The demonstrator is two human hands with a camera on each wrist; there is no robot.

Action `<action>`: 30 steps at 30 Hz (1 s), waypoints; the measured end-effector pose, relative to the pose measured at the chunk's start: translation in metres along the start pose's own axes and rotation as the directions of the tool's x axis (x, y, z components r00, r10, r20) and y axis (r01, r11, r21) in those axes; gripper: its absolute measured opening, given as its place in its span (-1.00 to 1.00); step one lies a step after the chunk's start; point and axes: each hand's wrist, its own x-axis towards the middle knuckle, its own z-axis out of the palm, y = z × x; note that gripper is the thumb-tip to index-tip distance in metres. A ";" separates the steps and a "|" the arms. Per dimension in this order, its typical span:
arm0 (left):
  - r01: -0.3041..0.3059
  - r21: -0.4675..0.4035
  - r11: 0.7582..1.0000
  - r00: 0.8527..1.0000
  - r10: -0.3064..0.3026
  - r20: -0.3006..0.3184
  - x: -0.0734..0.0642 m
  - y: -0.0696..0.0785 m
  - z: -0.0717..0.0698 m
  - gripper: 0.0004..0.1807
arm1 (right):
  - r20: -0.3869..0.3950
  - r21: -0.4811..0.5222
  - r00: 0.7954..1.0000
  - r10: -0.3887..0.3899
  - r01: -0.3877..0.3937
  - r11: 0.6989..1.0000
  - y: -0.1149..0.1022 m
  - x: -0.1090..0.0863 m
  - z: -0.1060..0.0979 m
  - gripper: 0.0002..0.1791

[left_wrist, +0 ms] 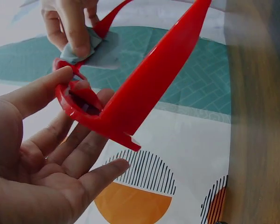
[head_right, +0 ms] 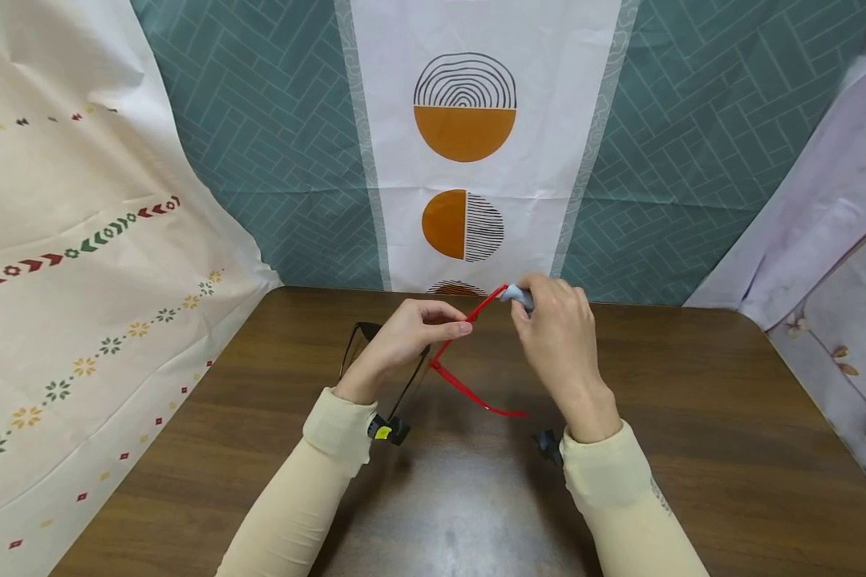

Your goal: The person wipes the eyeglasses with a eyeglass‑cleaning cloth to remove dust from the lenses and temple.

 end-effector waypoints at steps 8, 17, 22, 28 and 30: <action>-0.006 -0.013 1.000 1.000 0.005 -0.031 0.000 0.001 -0.003 -0.79 | 0.033 -0.012 0.999 -0.028 0.029 1.000 0.003 -0.001 -0.001 -0.84; 0.025 -0.092 0.995 0.989 -0.038 -0.144 -0.005 0.001 -0.021 -0.77 | 0.036 -0.015 0.999 -0.040 0.041 0.999 0.004 0.000 -0.002 -0.87; 0.027 -0.180 0.983 0.982 -0.060 -0.180 -0.007 0.001 -0.027 -0.75 | 0.014 -0.004 0.999 -0.031 0.031 1.000 0.004 0.001 -0.004 -0.85; -0.019 -0.267 0.964 0.970 -0.046 -0.238 -0.006 0.000 -0.030 -0.76 | 0.000 0.029 1.000 0.004 -0.004 1.000 0.005 0.003 -0.008 -0.83; -0.024 -0.271 0.962 0.968 -0.045 -0.247 -0.006 0.000 -0.031 -0.76 | 0.004 0.035 1.000 0.014 -0.014 0.999 0.006 0.003 -0.009 -0.83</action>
